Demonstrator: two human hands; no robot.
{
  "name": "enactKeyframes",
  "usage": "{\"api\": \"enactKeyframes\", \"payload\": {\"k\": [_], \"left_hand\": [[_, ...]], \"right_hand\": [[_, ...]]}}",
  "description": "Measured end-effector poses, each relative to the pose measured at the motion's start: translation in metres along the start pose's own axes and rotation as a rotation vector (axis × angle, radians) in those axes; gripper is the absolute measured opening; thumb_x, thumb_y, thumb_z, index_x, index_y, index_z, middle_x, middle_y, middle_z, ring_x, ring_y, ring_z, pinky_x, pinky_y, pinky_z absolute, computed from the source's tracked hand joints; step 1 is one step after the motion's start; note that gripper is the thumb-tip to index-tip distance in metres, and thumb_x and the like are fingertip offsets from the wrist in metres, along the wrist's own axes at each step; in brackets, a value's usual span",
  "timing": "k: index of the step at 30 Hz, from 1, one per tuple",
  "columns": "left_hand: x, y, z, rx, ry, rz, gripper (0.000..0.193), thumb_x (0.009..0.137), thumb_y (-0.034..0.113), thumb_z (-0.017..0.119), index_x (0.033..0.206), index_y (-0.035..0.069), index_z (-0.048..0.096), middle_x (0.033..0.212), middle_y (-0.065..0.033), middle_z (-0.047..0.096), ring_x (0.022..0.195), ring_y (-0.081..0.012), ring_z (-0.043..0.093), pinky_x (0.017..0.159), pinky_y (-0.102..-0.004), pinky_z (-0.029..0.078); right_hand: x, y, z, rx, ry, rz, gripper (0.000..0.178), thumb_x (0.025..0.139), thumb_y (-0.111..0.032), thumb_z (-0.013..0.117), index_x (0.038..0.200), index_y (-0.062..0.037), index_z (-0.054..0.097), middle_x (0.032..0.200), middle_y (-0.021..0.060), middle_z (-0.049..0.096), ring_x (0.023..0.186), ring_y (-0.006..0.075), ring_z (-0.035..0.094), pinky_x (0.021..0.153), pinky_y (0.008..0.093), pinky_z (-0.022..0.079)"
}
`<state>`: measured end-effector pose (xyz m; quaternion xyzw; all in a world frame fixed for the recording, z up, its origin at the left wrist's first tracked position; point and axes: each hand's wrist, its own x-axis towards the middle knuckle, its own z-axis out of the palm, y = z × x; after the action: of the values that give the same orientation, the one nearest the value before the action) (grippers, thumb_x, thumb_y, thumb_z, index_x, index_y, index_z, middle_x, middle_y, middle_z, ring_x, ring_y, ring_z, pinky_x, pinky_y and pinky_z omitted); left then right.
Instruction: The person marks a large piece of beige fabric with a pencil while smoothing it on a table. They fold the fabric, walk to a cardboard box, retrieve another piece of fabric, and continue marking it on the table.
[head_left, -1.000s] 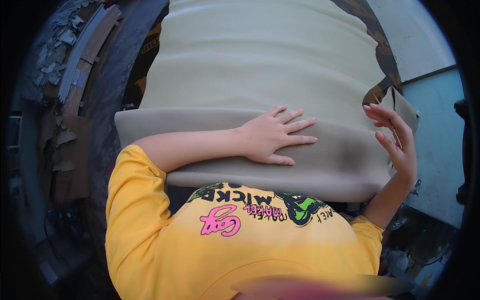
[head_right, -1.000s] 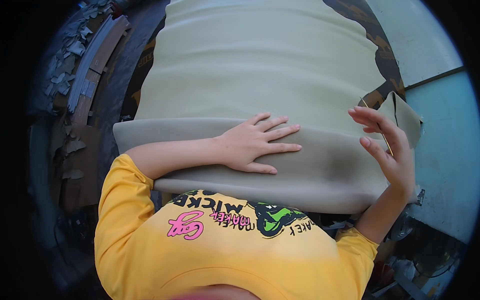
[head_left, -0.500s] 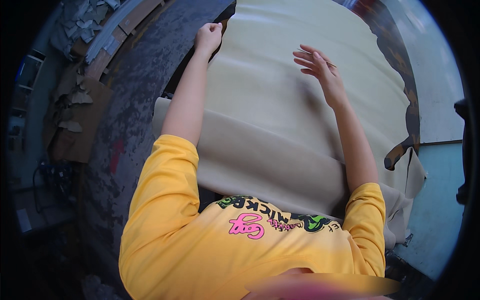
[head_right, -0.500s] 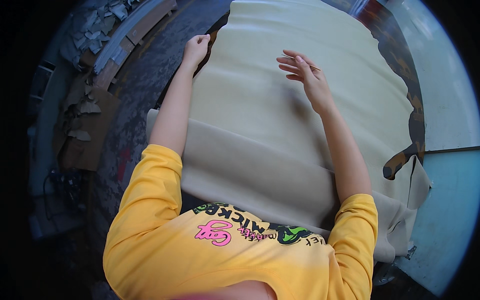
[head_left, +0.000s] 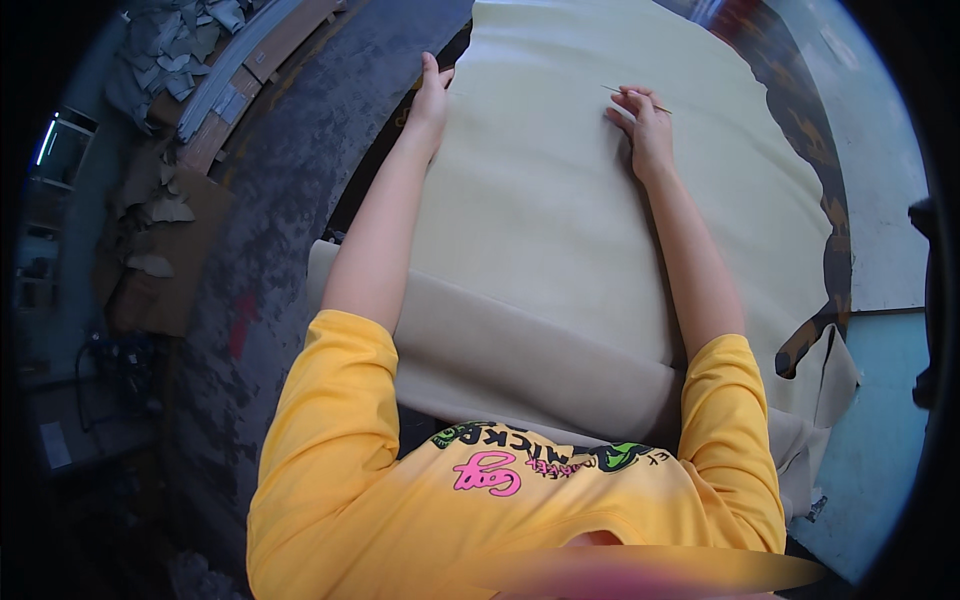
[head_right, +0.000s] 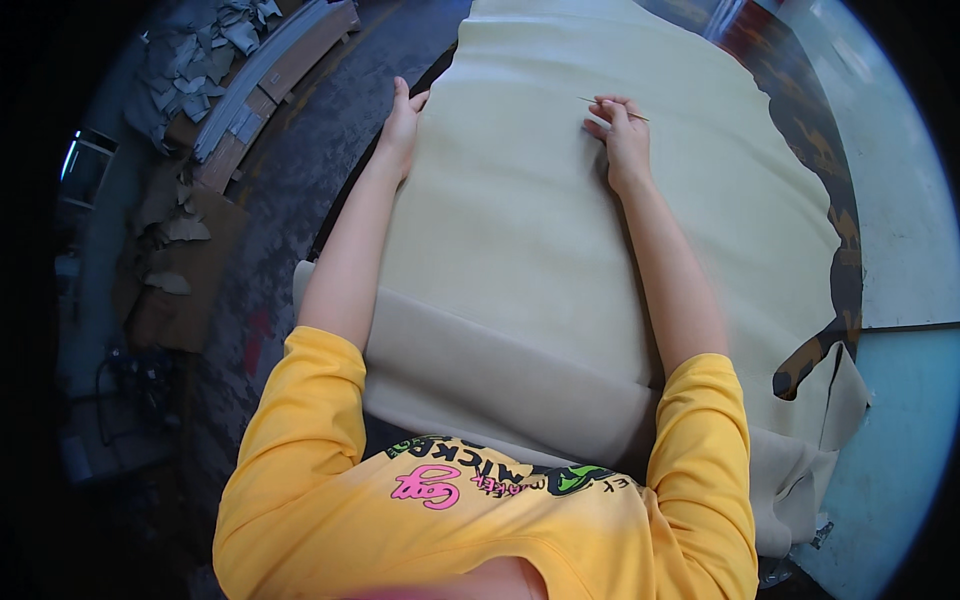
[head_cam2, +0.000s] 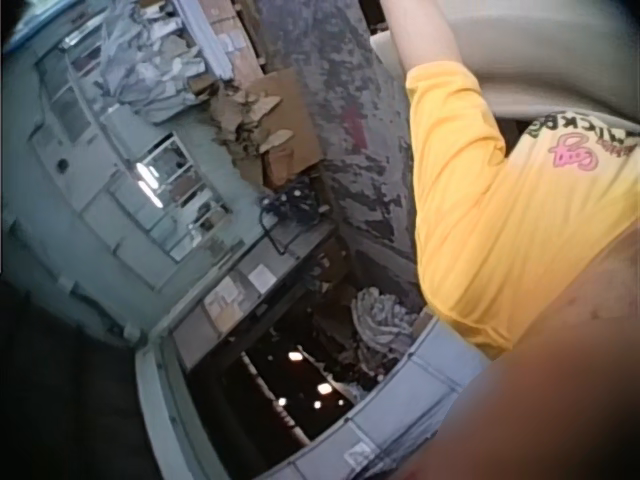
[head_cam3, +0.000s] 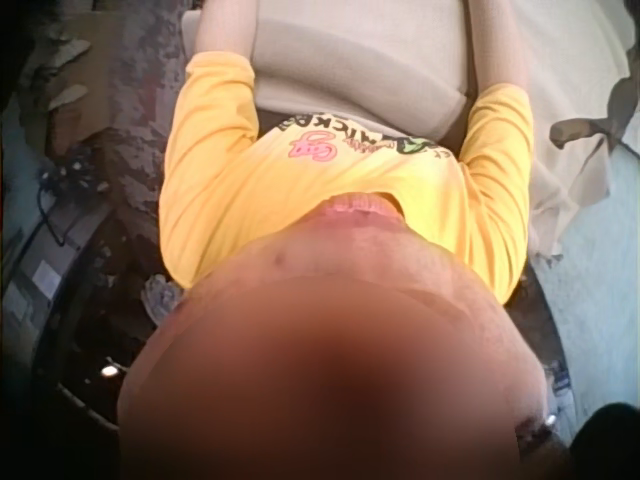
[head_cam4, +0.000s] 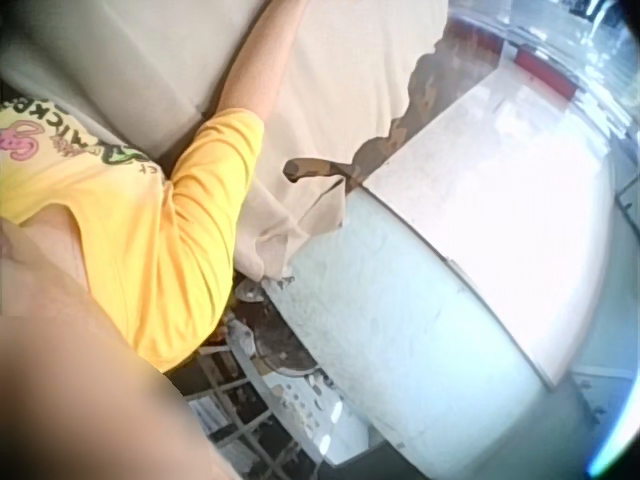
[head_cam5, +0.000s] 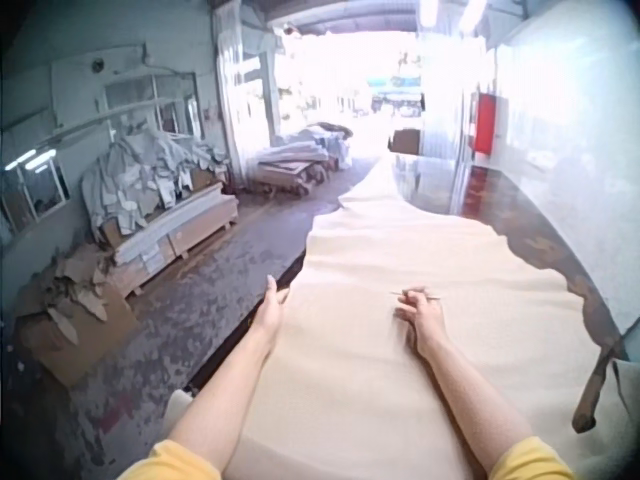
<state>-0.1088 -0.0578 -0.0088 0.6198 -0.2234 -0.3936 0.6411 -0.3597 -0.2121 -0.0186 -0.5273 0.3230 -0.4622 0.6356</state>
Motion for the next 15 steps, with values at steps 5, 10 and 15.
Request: {"api": "enactKeyframes", "payload": {"k": [5, 10, 15], "left_hand": [[-0.023, 0.015, 0.006, -0.193, -0.146, 0.048, 0.085, 0.102, 0.066, 0.013, 0.148, 0.001, 0.041, 0.147, -0.0134, 0.05, 0.136, -0.0253, 0.047, 0.115, -0.0388, 0.035], [-0.02, 0.013, 0.004, -0.204, -0.157, 0.077, 0.079, 0.104, 0.063, 0.019, 0.142, 0.0, 0.047, 0.139, -0.0125, 0.057, 0.127, -0.0221, 0.055, 0.108, -0.036, 0.042], [-0.009, 0.001, 0.003, -0.165, -0.069, 0.105, 0.044, 0.107, 0.034, 0.043, 0.132, 0.001, 0.057, 0.129, -0.0101, 0.064, 0.117, -0.018, 0.06, 0.101, -0.0322, 0.046]], "right_hand": [[0.021, 0.015, 0.023, 0.09, -0.091, 0.014, 0.021, 0.1, -0.016, 0.051, 0.108, -0.0006, 0.063, 0.108, 0.0089, 0.063, 0.105, 0.0171, 0.061, 0.087, 0.0347, 0.057], [0.056, 0.006, -0.002, 0.334, -0.016, 0.12, 0.022, 0.103, -0.015, 0.049, 0.112, 0.0018, 0.06, 0.111, 0.0126, 0.06, 0.108, 0.0213, 0.06, 0.091, 0.0362, 0.058], [0.038, 0.006, 0.014, 0.082, -0.058, 0.006, 0.023, 0.103, -0.017, 0.049, 0.113, -0.0005, 0.061, 0.111, 0.0085, 0.062, 0.108, 0.0164, 0.06, 0.088, 0.0343, 0.057]]}}
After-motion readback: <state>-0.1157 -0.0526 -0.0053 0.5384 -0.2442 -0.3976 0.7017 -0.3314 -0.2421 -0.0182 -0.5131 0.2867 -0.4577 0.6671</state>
